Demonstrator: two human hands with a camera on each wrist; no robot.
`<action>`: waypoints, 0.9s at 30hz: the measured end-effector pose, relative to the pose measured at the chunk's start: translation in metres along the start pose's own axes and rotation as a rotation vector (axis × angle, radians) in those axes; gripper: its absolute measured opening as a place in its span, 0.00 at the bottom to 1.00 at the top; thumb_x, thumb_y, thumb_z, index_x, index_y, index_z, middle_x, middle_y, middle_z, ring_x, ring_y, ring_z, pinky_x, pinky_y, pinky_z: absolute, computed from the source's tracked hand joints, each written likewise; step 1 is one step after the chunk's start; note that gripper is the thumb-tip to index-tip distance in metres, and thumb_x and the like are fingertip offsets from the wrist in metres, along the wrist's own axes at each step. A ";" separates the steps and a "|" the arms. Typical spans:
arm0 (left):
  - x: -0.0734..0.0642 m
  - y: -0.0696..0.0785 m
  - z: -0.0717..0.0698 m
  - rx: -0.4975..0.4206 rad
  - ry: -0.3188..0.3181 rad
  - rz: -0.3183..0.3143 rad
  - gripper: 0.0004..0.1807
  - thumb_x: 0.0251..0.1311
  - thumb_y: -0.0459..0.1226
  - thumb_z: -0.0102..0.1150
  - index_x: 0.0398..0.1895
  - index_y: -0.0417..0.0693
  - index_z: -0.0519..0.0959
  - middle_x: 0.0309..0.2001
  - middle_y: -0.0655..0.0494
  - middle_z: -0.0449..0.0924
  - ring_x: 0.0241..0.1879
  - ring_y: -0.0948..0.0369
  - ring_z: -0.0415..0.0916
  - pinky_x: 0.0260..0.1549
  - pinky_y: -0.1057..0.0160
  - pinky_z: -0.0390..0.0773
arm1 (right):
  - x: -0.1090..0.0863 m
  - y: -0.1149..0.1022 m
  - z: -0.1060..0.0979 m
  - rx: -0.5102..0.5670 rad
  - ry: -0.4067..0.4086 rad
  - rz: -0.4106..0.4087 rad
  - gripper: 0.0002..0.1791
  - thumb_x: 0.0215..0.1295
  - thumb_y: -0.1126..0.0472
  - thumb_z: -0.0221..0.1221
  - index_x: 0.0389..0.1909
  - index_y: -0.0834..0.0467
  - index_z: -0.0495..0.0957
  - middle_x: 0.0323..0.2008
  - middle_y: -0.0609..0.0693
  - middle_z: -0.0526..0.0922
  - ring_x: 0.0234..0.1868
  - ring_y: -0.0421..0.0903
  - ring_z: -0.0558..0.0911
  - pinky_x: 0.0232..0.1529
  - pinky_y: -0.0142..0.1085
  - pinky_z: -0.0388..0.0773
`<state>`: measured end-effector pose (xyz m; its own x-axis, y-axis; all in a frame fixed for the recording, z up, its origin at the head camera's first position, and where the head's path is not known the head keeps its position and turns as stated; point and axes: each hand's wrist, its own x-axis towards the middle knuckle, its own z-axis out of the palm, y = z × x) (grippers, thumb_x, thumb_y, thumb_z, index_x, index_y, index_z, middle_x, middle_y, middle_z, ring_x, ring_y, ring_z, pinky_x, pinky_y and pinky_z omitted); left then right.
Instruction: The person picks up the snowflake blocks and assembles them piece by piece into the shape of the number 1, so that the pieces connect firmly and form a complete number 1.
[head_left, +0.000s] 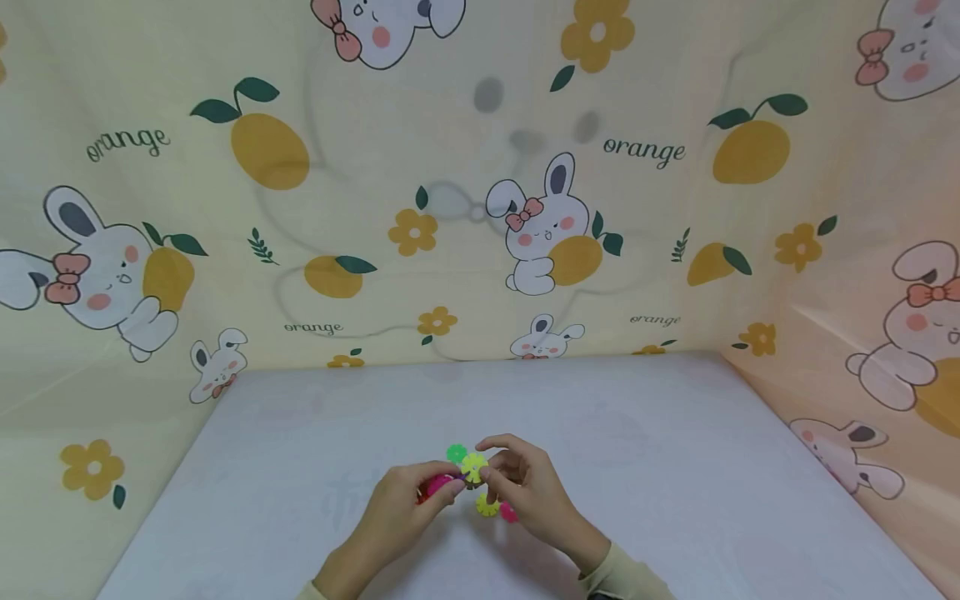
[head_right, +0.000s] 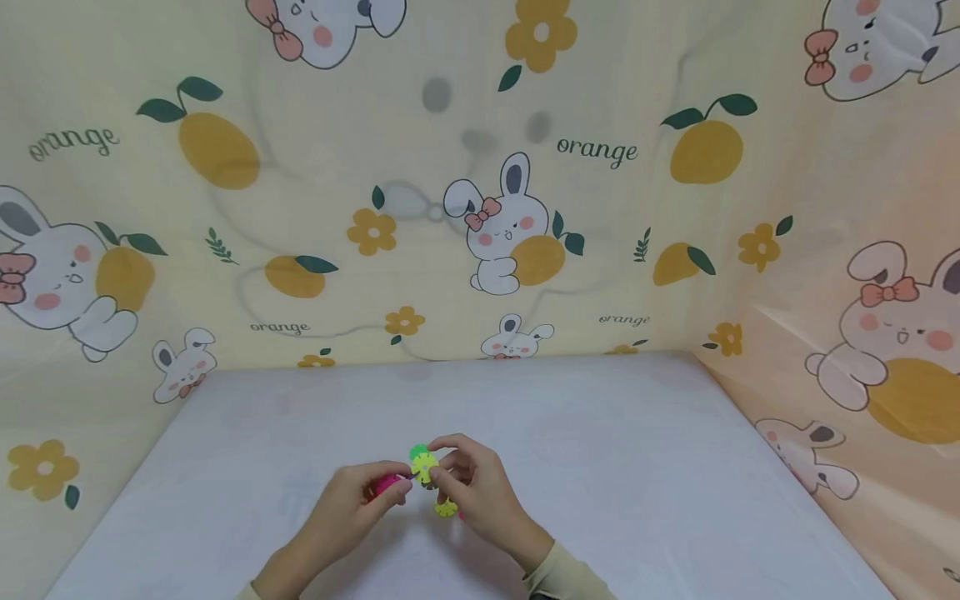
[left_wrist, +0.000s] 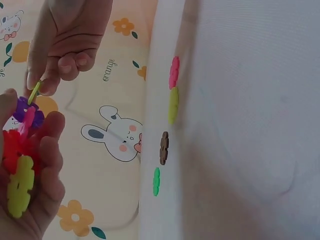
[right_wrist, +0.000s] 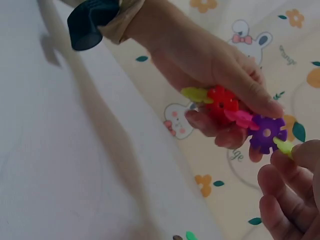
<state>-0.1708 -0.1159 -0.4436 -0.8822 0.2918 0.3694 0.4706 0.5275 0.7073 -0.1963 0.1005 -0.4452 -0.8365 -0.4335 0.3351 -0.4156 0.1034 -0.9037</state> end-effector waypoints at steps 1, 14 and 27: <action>0.000 0.000 0.000 -0.007 -0.012 0.003 0.12 0.68 0.46 0.62 0.42 0.48 0.87 0.28 0.61 0.86 0.26 0.76 0.74 0.25 0.73 0.76 | 0.000 0.001 0.000 0.025 -0.012 0.013 0.14 0.72 0.64 0.59 0.54 0.64 0.75 0.32 0.70 0.84 0.23 0.48 0.83 0.27 0.41 0.84; -0.001 0.002 0.000 0.058 -0.093 0.011 0.16 0.77 0.44 0.49 0.59 0.48 0.77 0.29 0.59 0.82 0.24 0.76 0.67 0.28 0.72 0.72 | 0.001 0.006 0.002 0.233 -0.055 0.148 0.17 0.72 0.67 0.58 0.56 0.73 0.72 0.32 0.53 0.87 0.25 0.35 0.81 0.29 0.28 0.81; -0.002 0.001 0.003 0.161 0.012 0.046 0.15 0.67 0.43 0.64 0.55 0.53 0.81 0.31 0.64 0.84 0.25 0.76 0.68 0.25 0.74 0.71 | 0.000 0.006 0.004 0.301 -0.125 0.208 0.19 0.75 0.63 0.55 0.60 0.71 0.71 0.33 0.38 0.89 0.26 0.33 0.83 0.30 0.26 0.79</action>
<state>-0.1684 -0.1136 -0.4459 -0.8591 0.3097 0.4074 0.5058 0.6349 0.5840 -0.1973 0.0981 -0.4517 -0.8341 -0.5389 0.1179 -0.1023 -0.0590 -0.9930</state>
